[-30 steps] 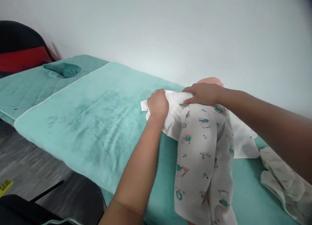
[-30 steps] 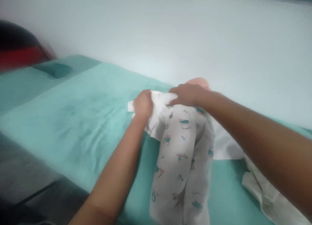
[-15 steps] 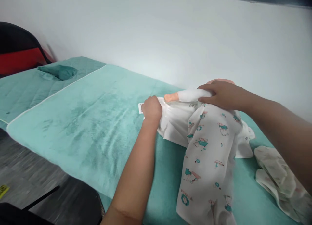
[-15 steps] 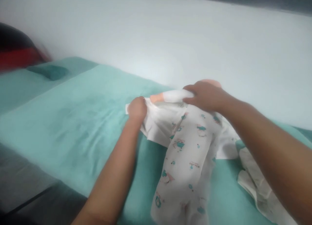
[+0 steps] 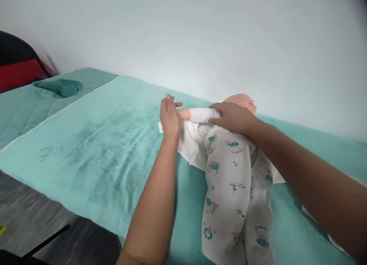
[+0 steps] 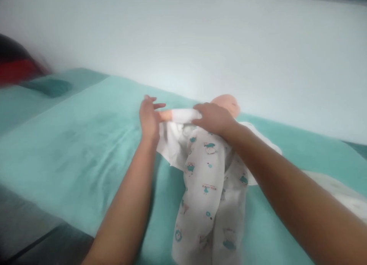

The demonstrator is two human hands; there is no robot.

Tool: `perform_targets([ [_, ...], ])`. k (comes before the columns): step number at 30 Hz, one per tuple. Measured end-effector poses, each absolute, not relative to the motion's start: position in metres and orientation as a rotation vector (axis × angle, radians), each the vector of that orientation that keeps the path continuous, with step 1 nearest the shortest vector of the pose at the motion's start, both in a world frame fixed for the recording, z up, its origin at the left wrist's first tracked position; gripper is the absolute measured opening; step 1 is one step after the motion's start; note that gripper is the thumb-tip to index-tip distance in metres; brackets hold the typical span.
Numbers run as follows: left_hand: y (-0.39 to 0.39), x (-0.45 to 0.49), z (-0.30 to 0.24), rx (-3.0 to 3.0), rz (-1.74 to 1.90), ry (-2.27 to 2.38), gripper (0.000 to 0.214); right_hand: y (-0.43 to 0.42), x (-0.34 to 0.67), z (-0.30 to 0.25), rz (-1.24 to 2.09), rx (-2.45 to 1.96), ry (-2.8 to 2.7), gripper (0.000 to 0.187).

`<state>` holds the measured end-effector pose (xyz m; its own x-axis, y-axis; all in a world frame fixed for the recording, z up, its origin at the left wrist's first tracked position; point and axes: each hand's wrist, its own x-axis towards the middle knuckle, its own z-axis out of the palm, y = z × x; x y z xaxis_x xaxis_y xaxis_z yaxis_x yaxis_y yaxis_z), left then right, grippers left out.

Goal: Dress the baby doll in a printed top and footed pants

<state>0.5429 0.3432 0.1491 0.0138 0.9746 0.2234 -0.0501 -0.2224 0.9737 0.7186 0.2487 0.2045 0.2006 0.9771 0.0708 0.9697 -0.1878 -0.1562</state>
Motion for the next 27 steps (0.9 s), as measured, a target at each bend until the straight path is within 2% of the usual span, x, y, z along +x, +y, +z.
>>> perform_targets([
  [3,0.343,0.543,0.148,1.452,1.190,1.166,0.034,0.241,0.724,0.204,0.068,-2.202,-1.759,0.045],
  [7,0.339,0.541,0.148,1.926,0.813,1.295,0.033,0.209,0.740,0.195,0.038,-2.076,-1.380,0.032],
  [11,0.336,0.540,0.150,2.139,0.556,1.362,0.053,0.165,0.768,0.153,-0.062,-2.053,-0.887,0.035],
  [16,0.340,0.541,0.149,2.175,0.614,1.584,0.058,0.136,0.802,0.110,-0.217,-2.182,-0.984,0.046],
  [20,0.342,0.539,0.145,2.159,0.680,1.714,0.055,0.135,0.817,0.103,-0.392,-2.199,-0.880,0.045],
  [24,0.341,0.539,0.143,2.169,0.723,1.746,0.055,0.137,0.819,0.100,-0.381,-2.176,-0.784,0.045],
  [27,0.341,0.542,0.142,2.208,0.690,1.728,0.047,0.141,0.814,0.100,-0.395,-2.170,-0.902,0.045],
])
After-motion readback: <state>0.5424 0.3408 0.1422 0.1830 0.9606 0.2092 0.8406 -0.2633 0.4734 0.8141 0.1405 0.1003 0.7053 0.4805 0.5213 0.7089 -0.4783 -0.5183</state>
